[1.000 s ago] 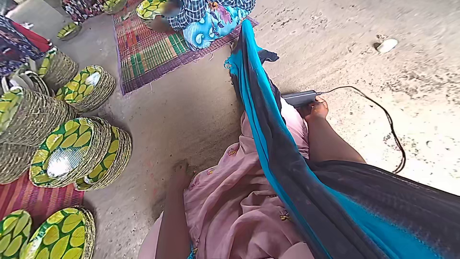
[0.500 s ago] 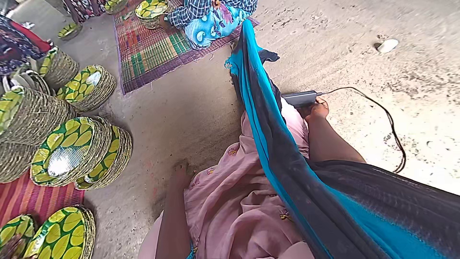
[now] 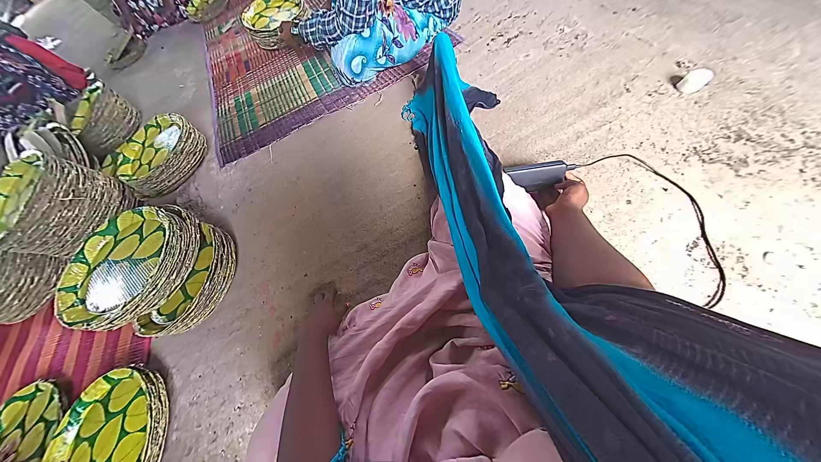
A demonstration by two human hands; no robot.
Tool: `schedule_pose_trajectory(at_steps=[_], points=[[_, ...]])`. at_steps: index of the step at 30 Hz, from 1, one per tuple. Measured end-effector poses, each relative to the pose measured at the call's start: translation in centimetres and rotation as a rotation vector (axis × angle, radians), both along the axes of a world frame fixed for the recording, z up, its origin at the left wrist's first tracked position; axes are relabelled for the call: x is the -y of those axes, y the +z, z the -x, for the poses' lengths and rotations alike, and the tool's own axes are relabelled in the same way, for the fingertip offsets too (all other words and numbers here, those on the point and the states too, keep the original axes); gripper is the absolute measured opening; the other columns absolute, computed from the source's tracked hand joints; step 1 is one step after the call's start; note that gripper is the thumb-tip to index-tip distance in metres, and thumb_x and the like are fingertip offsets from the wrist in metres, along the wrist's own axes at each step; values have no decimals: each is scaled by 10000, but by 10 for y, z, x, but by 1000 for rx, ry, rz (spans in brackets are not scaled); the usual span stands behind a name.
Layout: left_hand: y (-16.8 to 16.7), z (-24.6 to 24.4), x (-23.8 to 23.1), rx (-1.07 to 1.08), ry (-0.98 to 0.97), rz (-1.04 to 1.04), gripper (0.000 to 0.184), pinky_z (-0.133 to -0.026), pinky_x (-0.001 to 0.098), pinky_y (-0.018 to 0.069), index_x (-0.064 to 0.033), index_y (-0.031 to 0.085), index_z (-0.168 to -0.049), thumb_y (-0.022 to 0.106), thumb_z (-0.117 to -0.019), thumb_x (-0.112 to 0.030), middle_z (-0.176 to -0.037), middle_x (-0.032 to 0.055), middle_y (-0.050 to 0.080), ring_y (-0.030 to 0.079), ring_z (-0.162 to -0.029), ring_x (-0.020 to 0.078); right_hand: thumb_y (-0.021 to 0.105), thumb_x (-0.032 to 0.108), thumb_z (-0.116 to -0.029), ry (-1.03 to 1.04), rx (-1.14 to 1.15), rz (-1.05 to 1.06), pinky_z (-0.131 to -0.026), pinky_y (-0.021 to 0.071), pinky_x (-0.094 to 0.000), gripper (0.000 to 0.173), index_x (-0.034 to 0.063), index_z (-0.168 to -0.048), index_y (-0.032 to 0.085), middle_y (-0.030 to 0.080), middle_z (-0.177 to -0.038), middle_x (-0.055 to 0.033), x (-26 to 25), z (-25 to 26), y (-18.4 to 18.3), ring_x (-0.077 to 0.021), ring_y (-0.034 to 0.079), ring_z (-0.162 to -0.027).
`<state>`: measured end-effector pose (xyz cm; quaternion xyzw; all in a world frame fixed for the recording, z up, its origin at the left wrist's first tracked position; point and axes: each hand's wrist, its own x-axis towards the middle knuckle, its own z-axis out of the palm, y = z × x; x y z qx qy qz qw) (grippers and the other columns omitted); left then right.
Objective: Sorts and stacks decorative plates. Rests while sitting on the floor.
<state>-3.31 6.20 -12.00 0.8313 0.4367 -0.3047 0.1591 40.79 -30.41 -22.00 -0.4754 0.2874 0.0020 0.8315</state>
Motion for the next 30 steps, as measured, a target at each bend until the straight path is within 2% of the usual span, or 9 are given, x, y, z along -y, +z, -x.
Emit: schedule_pose_trajectory(at_steps=[4,9,14,17,19,22,25,30], points=[[0,-1,1,2,2,-4,696,-1138,611,412,-130,390,-1584,570,-1030,-512,-1608,234,369,441,-1439,428,474,34,-943,7,29,-2,-785,575,-453,410,93,-1335,580,655,-1177,-138,-1,0,3,-247,669,-970],[3,-2,2,-3,4,-7,694,-1133,609,417,-127,394,-1582,570,-1031,-511,-1605,229,375,446,-1435,426,434,-131,-835,54,77,125,-838,565,-439,581,71,-1354,599,655,-1257,-115,0,-1,-3,-216,652,-1069],[1,-1,2,-3,2,-6,690,-1134,611,417,-137,394,-1582,568,-1030,-512,-1610,219,373,450,-1435,419,454,-161,-792,75,81,186,-811,562,-417,591,68,-1310,621,665,-1218,-100,1,-2,-5,-197,652,-1033],[1,-1,1,1,2,-1,697,-1136,612,414,-130,388,-1585,570,-1030,-510,-1611,223,371,447,-1437,421,457,-142,-804,100,60,183,-815,565,-427,592,85,-1326,620,669,-1232,-96,1,0,-1,-201,658,-1043],[1,-1,1,5,6,-1,694,-1140,608,412,-125,394,-1582,569,-1031,-510,-1606,225,377,443,-1440,420,489,-68,-838,121,38,144,-818,568,-452,543,104,-1336,621,673,-1228,-102,1,0,2,-218,662,-1043],[1,-2,1,7,7,0,688,-1143,609,408,-125,399,-1579,575,-1030,-502,-1605,227,378,443,-1441,417,584,99,-882,109,-43,96,-791,557,-458,331,116,-1202,666,676,-1092,-97,-2,-2,3,-220,660,-962],[1,-2,2,11,9,0,688,-1144,604,410,-123,398,-1579,578,-1030,-495,-1604,228,379,450,-1437,412,621,109,-861,107,-86,125,-785,554,-483,303,99,-1163,652,666,-1100,-111,-3,-5,3,-239,650,-977],[-2,-1,0,11,4,-9,693,-1149,605,403,-118,403,-1576,580,-1027,-502,-1603,227,382,438,-1443,420,639,187,-900,104,-90,138,-773,542,-452,265,85,-1143,621,643,-1070,-96,-4,-1,6,-220,635,-944]])
